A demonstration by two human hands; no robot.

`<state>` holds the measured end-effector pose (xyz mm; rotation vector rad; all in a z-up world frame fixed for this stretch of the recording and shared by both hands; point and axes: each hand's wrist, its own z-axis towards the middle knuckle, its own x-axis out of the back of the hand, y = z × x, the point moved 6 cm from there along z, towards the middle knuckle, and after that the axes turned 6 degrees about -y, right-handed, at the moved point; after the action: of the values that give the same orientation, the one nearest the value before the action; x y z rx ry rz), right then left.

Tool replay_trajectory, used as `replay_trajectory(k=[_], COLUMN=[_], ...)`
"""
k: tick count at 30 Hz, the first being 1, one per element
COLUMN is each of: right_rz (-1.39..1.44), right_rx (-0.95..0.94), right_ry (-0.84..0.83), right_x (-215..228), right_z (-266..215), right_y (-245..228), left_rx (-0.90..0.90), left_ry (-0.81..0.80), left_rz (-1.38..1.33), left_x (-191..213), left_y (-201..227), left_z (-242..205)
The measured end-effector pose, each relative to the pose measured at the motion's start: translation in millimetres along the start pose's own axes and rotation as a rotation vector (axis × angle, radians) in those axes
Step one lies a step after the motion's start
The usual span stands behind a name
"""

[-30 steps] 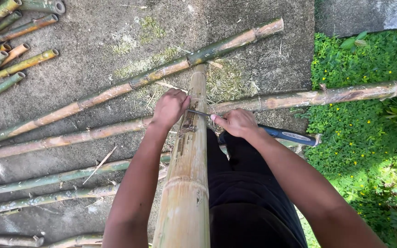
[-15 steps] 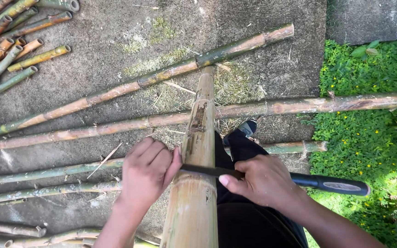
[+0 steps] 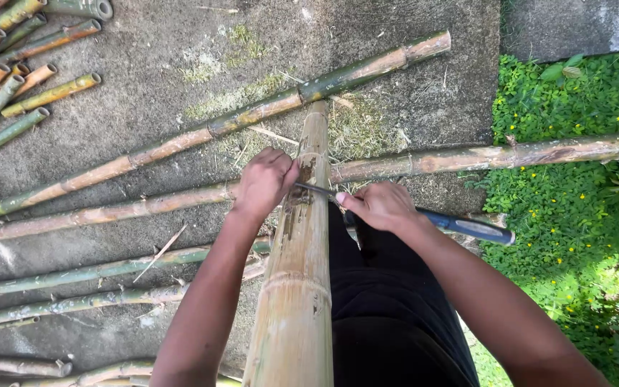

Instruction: The recorder uses a handheld tool to scrape or debark the surface of a bamboo pole outdoors.

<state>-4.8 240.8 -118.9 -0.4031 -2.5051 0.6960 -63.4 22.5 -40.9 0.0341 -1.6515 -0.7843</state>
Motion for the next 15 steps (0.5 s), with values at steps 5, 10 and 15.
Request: replay_trajectory(k=[5,10,15], right_rz=[-0.069,-0.075,-0.049], right_rx=[-0.015,0.082,0.097], right_ry=[-0.051,-0.023,0.003], right_x=[24.7,45.3,32.3], right_z=[-27.4,-80.4,-52.3], right_y=[-24.0,-53.2,-36.0], left_rx=[0.019,0.019,0.025], left_ry=[0.001,0.024,0.008], left_rz=[-0.032,-0.03,-0.046], left_x=[21.9,91.2,54.8], left_y=[14.0,71.8,40.8], left_z=[-3.2,-9.5,-4.2])
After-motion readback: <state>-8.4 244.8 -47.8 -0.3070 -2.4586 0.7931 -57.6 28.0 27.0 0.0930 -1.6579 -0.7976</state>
